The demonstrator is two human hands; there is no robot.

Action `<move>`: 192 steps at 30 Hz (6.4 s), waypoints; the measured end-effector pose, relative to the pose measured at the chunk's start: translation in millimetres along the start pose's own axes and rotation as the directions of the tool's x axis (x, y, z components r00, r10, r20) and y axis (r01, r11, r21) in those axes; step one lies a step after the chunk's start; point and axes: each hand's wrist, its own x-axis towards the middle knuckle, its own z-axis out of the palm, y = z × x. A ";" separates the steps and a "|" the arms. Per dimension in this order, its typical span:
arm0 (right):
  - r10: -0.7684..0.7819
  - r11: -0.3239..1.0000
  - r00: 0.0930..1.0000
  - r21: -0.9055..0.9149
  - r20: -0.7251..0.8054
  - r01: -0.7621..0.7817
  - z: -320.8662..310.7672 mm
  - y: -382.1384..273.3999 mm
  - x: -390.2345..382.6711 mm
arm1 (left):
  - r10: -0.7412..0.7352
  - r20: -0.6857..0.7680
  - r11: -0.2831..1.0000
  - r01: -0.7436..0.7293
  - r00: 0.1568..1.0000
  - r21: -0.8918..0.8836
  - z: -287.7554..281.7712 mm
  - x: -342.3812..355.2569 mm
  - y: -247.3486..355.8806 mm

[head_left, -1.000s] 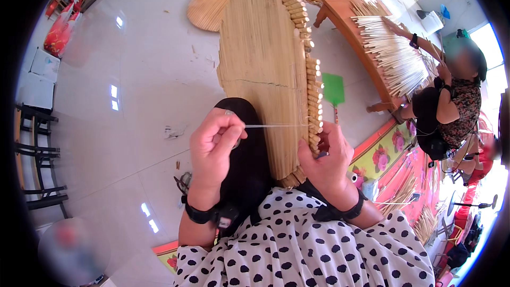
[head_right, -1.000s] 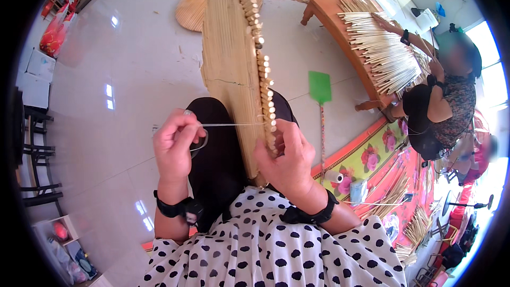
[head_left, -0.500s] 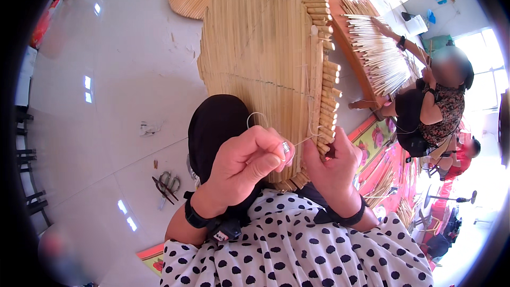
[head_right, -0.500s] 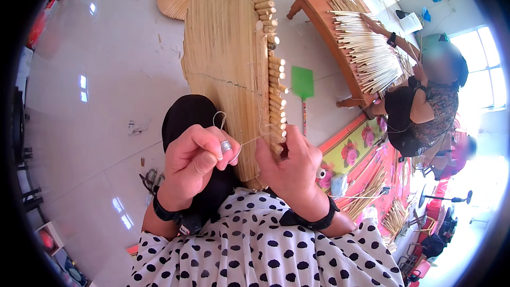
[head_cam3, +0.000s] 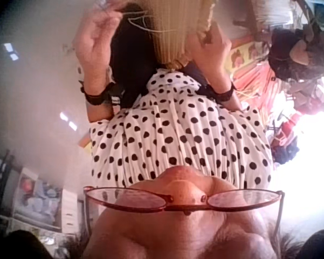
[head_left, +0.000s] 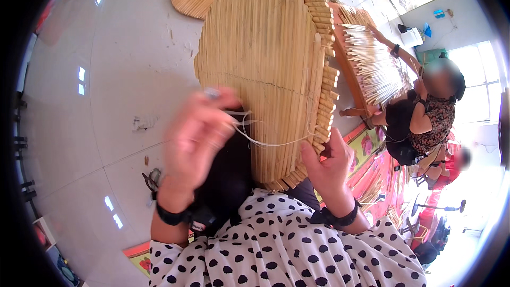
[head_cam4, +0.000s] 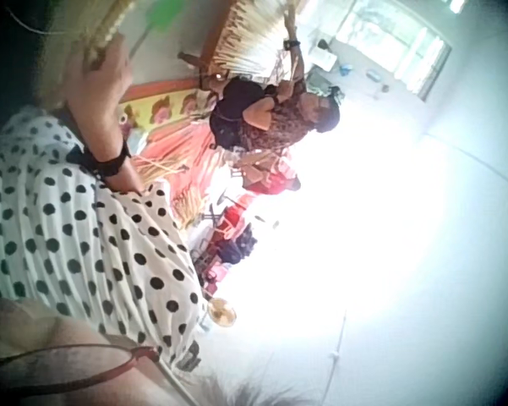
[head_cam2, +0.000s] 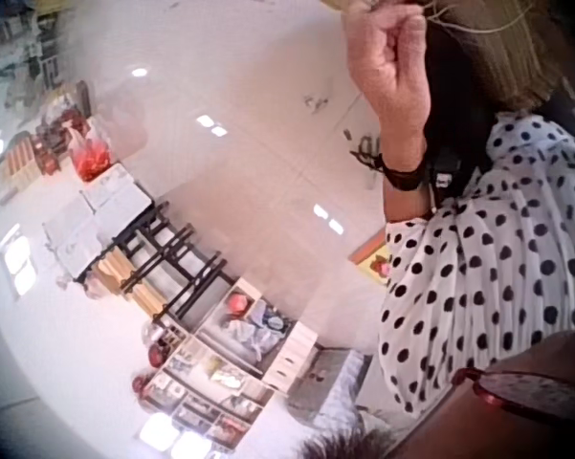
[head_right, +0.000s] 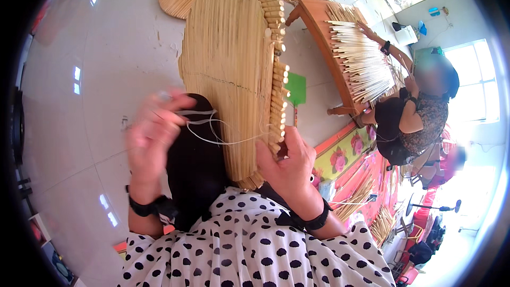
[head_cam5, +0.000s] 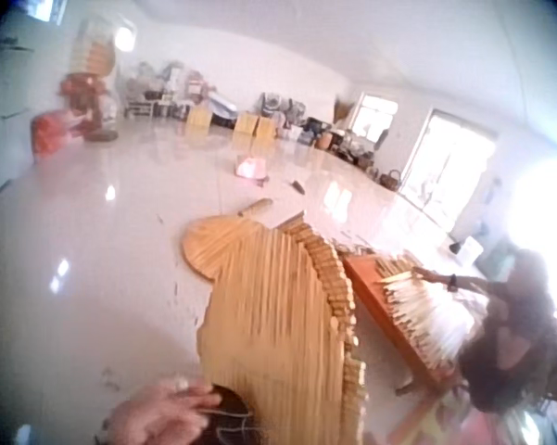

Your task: The person weaves together bamboo stalks using white thread to form a circular mat, trimming excess thread with a small tool.

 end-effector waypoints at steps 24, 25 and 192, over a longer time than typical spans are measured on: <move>-0.191 0.978 0.975 -0.102 -0.117 0.180 12.0 10.3 -20.3 | 0.158 0.425 0.764 -0.383 0.891 0.519 32.0 -4.7 11.7; -0.187 0.980 0.975 -0.098 -0.118 0.176 12.2 10.7 -20.5 | 0.163 0.423 0.766 -0.385 0.891 0.515 32.2 -4.1 11.9; -0.541 0.515 0.828 0.836 0.147 0.188 40.6 26.2 -3.9 | -0.184 0.421 0.539 -0.267 0.888 0.799 8.6 5.9 69.7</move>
